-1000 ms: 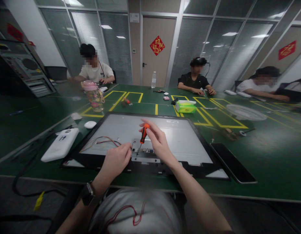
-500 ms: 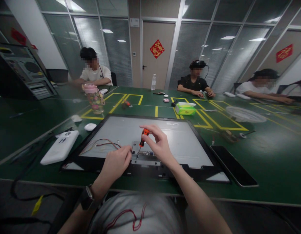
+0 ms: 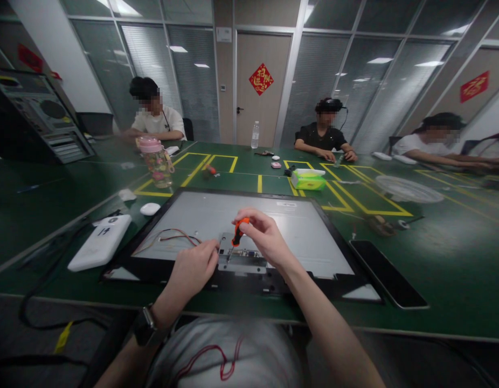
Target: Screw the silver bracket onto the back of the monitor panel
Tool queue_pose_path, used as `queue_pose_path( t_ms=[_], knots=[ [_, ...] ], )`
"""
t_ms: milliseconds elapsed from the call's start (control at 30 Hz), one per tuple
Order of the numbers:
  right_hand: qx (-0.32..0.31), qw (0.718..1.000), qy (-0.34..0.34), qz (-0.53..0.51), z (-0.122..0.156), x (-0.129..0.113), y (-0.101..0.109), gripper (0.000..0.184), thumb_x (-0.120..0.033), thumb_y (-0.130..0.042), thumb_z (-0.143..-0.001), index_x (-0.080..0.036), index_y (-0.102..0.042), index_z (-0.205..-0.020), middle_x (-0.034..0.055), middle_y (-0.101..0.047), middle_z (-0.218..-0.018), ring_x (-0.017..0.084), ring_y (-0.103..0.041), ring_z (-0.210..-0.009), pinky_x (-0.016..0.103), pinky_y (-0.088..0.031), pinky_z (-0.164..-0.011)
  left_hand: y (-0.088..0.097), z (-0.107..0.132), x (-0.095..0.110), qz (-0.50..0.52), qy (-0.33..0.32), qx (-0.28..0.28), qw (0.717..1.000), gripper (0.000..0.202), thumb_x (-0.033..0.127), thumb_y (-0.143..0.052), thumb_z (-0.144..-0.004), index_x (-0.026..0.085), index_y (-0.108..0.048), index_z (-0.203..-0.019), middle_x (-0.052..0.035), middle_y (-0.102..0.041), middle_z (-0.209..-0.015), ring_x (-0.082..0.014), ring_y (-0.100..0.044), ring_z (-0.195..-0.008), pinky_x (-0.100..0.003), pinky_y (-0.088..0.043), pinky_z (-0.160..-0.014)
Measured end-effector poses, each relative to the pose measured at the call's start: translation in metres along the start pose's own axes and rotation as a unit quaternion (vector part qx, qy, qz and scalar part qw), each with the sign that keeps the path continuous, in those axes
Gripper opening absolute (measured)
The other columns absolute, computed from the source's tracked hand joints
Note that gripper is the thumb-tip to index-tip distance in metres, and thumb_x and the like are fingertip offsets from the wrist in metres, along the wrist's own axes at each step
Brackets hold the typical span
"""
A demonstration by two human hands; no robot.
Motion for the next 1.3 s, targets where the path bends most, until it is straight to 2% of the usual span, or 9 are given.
queue_pose_path(
  t_ms=[233,433,600,733,833,933,1100,1200,1300],
  knots=[
    [-0.029,0.999,0.003,0.027,0.001,-0.005,-0.003,0.028,-0.042,-0.055,-0.095,-0.027,-0.066,-0.117,0.0063,-0.071,-0.103,0.020,-0.067,-0.100,0.040,-0.051,-0.094,0.000,0.000,0.000,0.001,0.004,-0.005,1.000,0.022,0.018,-0.038,-0.095,0.020,-0.060,-0.096,-0.0047,-0.071,-0.088,-0.0218,-0.070,-0.078,-0.029,-0.042,-0.062],
    [-0.010,0.996,0.055,0.071,0.002,-0.010,0.000,0.013,-0.036,-0.067,-0.088,-0.027,-0.072,-0.096,0.0022,-0.065,-0.096,0.016,-0.064,-0.088,0.030,-0.054,-0.077,0.000,0.000,0.000,0.001,0.006,-0.008,1.000,0.022,0.018,-0.038,-0.095,0.020,-0.060,-0.097,-0.0047,-0.072,-0.089,-0.0213,-0.070,-0.079,-0.029,-0.043,-0.062],
    [-0.018,1.000,0.013,0.021,0.002,-0.003,-0.002,0.025,-0.043,-0.056,-0.094,-0.027,-0.068,-0.109,0.0055,-0.069,-0.098,0.020,-0.066,-0.096,0.040,-0.053,-0.089,0.000,0.000,-0.001,-0.001,0.010,-0.016,1.000,0.022,0.020,-0.039,-0.095,0.019,-0.060,-0.097,-0.0051,-0.072,-0.088,-0.0201,-0.070,-0.080,-0.027,-0.042,-0.062],
    [-0.009,0.999,0.037,0.035,0.001,-0.007,0.000,0.021,-0.046,-0.066,-0.087,-0.026,-0.069,-0.093,0.0031,-0.064,-0.097,0.019,-0.065,-0.093,0.040,-0.053,-0.091,0.000,0.000,-0.001,-0.001,0.009,-0.013,1.000,0.022,0.019,-0.038,-0.096,0.020,-0.060,-0.097,-0.0053,-0.071,-0.089,-0.0205,-0.070,-0.079,-0.028,-0.043,-0.063],
    [0.001,0.998,0.042,0.054,0.000,-0.007,0.003,0.021,-0.045,-0.072,-0.082,-0.025,-0.069,-0.086,0.0022,-0.063,-0.091,0.019,-0.065,-0.087,0.037,-0.056,-0.083,0.000,0.000,0.000,-0.002,0.008,-0.015,1.000,0.021,0.020,-0.039,-0.096,0.020,-0.060,-0.097,-0.0055,-0.071,-0.088,-0.0210,-0.070,-0.079,-0.028,-0.043,-0.063],
    [0.008,0.998,0.031,0.053,0.001,-0.006,0.003,0.023,-0.044,-0.063,-0.090,-0.026,-0.069,-0.104,0.0041,-0.068,-0.092,0.020,-0.067,-0.089,0.037,-0.057,-0.080,0.001,0.000,0.000,-0.004,0.009,-0.016,1.000,0.022,0.019,-0.038,-0.096,0.020,-0.060,-0.097,-0.0058,-0.071,-0.089,-0.0213,-0.070,-0.079,-0.028,-0.043,-0.063],
    [-0.014,0.999,0.024,0.028,0.001,-0.009,-0.002,0.028,-0.040,-0.053,-0.096,-0.026,-0.066,-0.117,0.0083,-0.070,-0.115,0.022,-0.067,-0.103,0.043,-0.051,-0.096,0.001,0.000,0.001,-0.006,0.006,-0.017,1.000,0.023,0.019,-0.037,-0.096,0.020,-0.060,-0.097,-0.0050,-0.071,-0.088,-0.0224,-0.070,-0.078,-0.030,-0.043,-0.062],
    [-0.014,0.995,0.031,0.091,0.002,-0.011,-0.002,0.031,-0.038,-0.053,-0.096,-0.027,-0.063,-0.123,0.0080,-0.067,-0.116,0.022,-0.066,-0.103,0.042,-0.052,-0.094,0.001,0.000,0.000,-0.007,0.005,-0.014,1.000,0.022,0.020,-0.038,-0.096,0.020,-0.060,-0.097,-0.0045,-0.071,-0.088,-0.0217,-0.070,-0.079,-0.029,-0.043,-0.061],
    [0.033,0.977,0.084,0.196,0.005,-0.021,0.005,0.024,-0.034,-0.064,-0.090,-0.028,-0.069,-0.113,0.0057,-0.064,-0.102,0.020,-0.063,-0.094,0.039,-0.053,-0.087,-0.001,0.000,-0.001,-0.003,0.009,-0.018,1.000,0.021,0.021,-0.038,-0.096,0.020,-0.059,-0.097,-0.0049,-0.071,-0.090,-0.0203,-0.070,-0.080,-0.028,-0.043,-0.062]
  ],
)
Point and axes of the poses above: each hand's wrist, its own z-axis away from the middle knuckle, its own y-axis out of the back of the hand, x = y × z, the point moved 9 cm from there along -z, towards the middle knuckle
